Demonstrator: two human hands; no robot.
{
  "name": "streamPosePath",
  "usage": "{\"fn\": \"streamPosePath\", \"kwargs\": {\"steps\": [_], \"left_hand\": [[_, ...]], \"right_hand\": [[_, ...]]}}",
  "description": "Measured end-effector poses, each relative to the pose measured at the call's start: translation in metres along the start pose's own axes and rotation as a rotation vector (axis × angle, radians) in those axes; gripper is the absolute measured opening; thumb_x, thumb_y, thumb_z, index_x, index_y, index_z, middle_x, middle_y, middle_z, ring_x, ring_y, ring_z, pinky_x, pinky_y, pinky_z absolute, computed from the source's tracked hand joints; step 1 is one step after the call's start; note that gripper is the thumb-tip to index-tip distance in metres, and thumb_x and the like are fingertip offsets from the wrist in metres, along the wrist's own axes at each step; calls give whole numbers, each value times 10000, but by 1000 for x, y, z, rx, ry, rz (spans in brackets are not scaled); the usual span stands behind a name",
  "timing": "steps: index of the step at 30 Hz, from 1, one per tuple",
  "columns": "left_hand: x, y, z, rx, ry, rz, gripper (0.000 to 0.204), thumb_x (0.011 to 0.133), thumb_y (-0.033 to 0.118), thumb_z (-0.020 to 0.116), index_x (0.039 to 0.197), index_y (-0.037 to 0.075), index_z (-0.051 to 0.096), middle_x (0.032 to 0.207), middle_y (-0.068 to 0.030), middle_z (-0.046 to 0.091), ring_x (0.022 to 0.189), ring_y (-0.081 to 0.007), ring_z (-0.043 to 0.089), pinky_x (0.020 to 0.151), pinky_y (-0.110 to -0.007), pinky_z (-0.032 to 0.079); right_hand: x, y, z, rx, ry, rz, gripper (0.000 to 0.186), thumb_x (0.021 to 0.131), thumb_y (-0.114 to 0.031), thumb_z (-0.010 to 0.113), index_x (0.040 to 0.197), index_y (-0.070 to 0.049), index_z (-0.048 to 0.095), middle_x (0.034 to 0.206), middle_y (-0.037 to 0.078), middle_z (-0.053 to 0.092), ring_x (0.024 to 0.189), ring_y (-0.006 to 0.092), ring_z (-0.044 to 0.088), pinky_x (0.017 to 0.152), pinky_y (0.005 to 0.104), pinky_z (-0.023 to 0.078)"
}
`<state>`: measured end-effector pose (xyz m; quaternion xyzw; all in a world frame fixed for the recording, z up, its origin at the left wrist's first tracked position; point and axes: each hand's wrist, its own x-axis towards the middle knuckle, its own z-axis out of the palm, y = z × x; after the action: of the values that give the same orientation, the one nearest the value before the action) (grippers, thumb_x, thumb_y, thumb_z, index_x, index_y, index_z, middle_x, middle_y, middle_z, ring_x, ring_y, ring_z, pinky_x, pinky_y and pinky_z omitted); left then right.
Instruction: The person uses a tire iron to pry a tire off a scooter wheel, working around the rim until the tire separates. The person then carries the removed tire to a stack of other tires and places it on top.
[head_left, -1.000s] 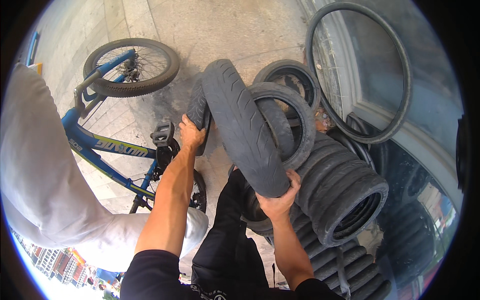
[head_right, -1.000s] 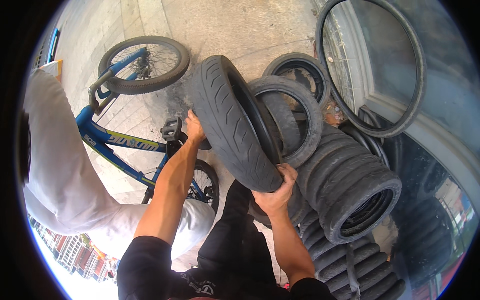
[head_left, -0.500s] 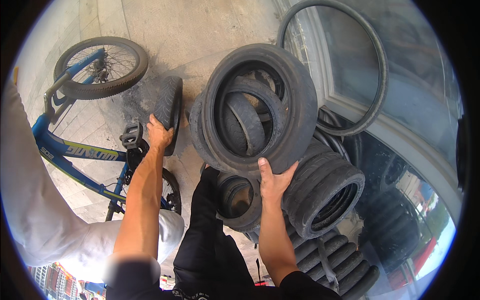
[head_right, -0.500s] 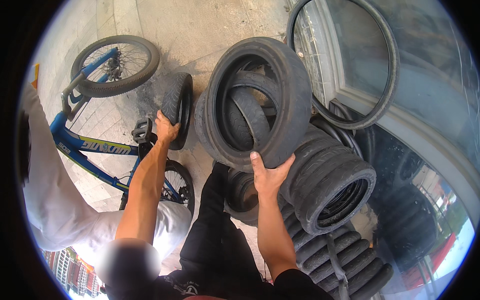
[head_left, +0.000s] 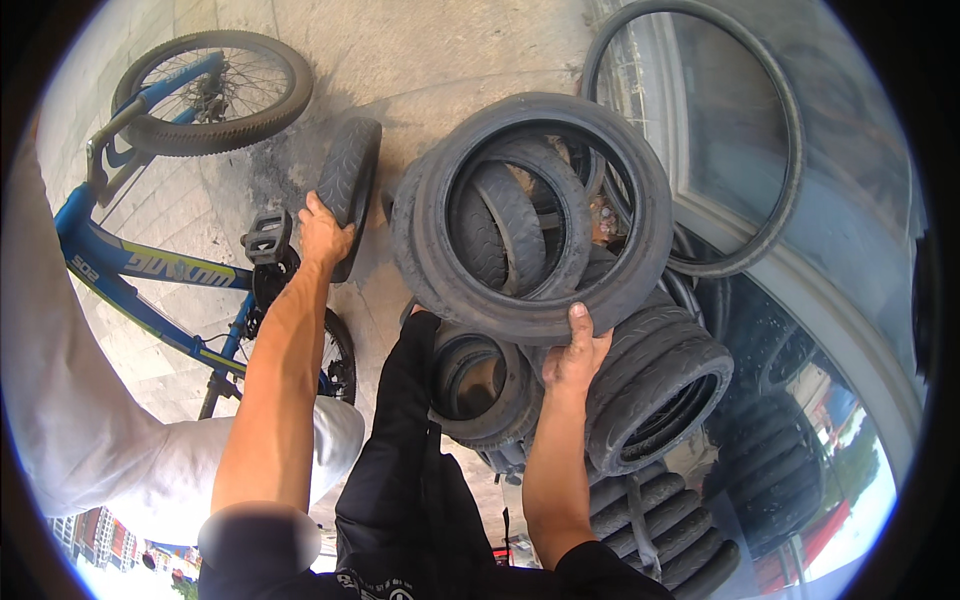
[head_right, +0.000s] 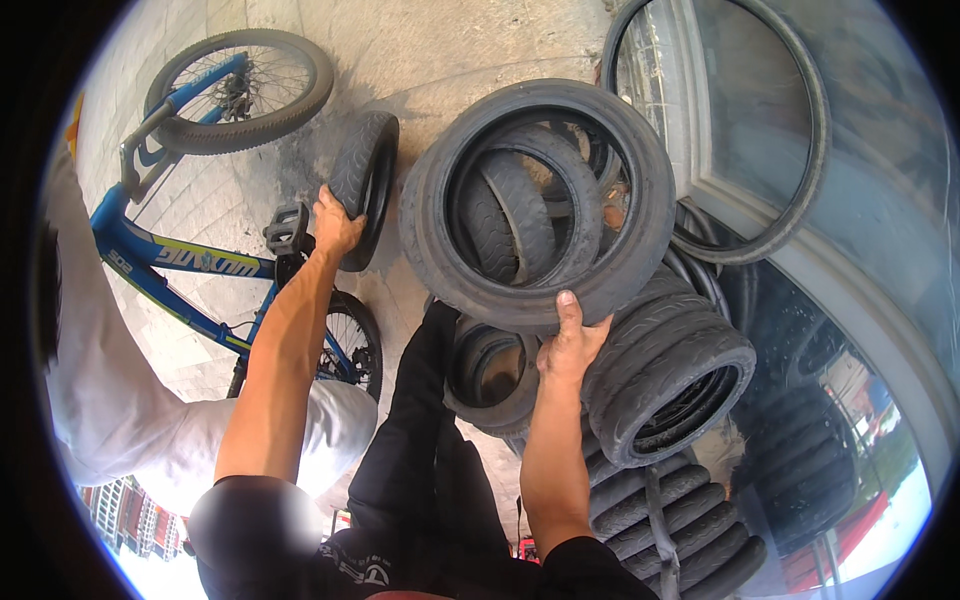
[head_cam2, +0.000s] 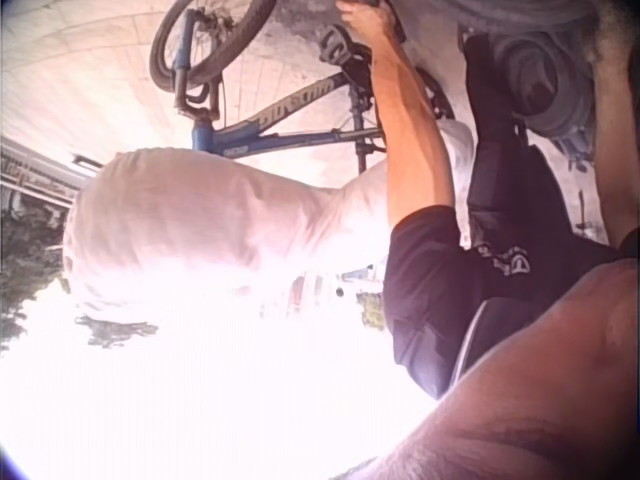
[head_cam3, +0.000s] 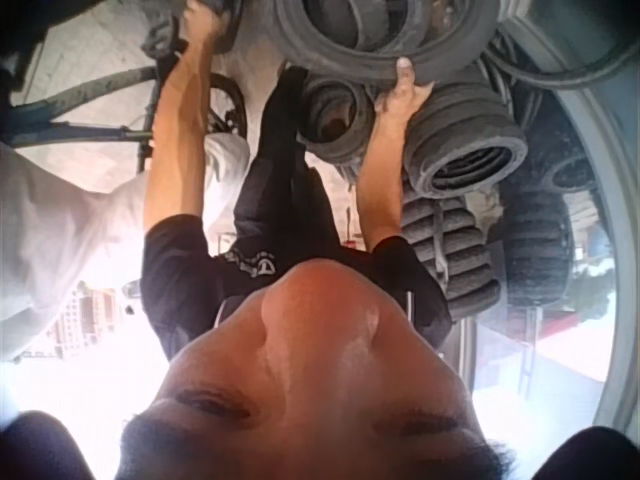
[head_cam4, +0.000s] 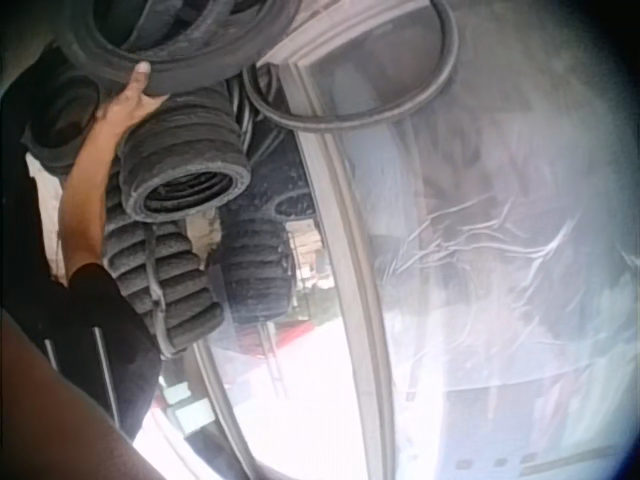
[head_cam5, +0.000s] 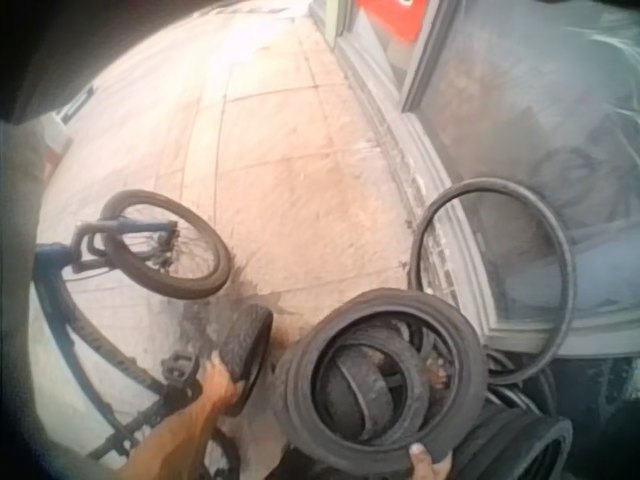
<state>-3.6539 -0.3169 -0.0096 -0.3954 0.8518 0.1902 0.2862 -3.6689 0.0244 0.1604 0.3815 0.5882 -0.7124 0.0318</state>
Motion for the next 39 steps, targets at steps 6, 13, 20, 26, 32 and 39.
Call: {"fn": "streamPosePath", "kwargs": {"steps": [6, 13, 20, 26, 32, 39], "left_hand": [[2, 0, -5, -5, -11, -7, 967, 779, 224, 782, 1489, 71, 143, 1351, -276, 403, 1228, -462, 484, 1031, -506, 421], [7, -1, -7, 6, 3, 10, 993, 763, 244, 794, 1488, 61, 142, 1343, -278, 415, 1230, -466, 483, 1037, -500, 417], [12, -2, -8, 28, -7, 9, 997, 759, 263, 792, 1485, 53, 142, 1342, -281, 415, 1231, -462, 484, 1036, -504, 413], [12, -2, -6, 32, -3, 17, 987, 763, 263, 788, 1479, 53, 142, 1345, -279, 411, 1226, -462, 489, 1030, -515, 415], [12, -4, -3, 43, 3, 21, 987, 765, 264, 789, 1477, 52, 139, 1342, -282, 412, 1222, -461, 493, 1026, -511, 422], [9, -5, -1, 50, 27, 52, 1015, 756, 267, 795, 1489, 47, 128, 1337, -288, 420, 1217, -460, 497, 1028, -498, 430]], "right_hand": [[-2, 6, -14, 144, 16, 133, 673, 822, -209, 727, 1396, -39, 421, 1311, 118, 536, 1191, 299, 540, 1026, 484, 440], [-4, 20, -27, 158, -12, 168, 626, 820, -217, 721, 1361, -32, 467, 1291, 115, 572, 1183, 304, 556, 1023, 502, 444], [-4, 22, -32, 147, -19, 184, 590, 823, -217, 711, 1331, -8, 498, 1288, 122, 586, 1193, 303, 558, 1041, 503, 427], [-4, 26, -38, 152, -24, 191, 599, 815, -181, 720, 1339, -5, 491, 1303, 119, 578, 1198, 305, 553, 1053, 502, 411], [-6, 31, -41, 169, -24, 217, 612, 799, -147, 723, 1349, -17, 486, 1326, 108, 559, 1221, 300, 534, 1055, 508, 407], [-4, 25, -34, 192, -43, 169, 619, 752, -113, 735, 1314, -16, 492, 1189, 109, 623, 1089, 266, 603, 1019, 440, 447]]}}
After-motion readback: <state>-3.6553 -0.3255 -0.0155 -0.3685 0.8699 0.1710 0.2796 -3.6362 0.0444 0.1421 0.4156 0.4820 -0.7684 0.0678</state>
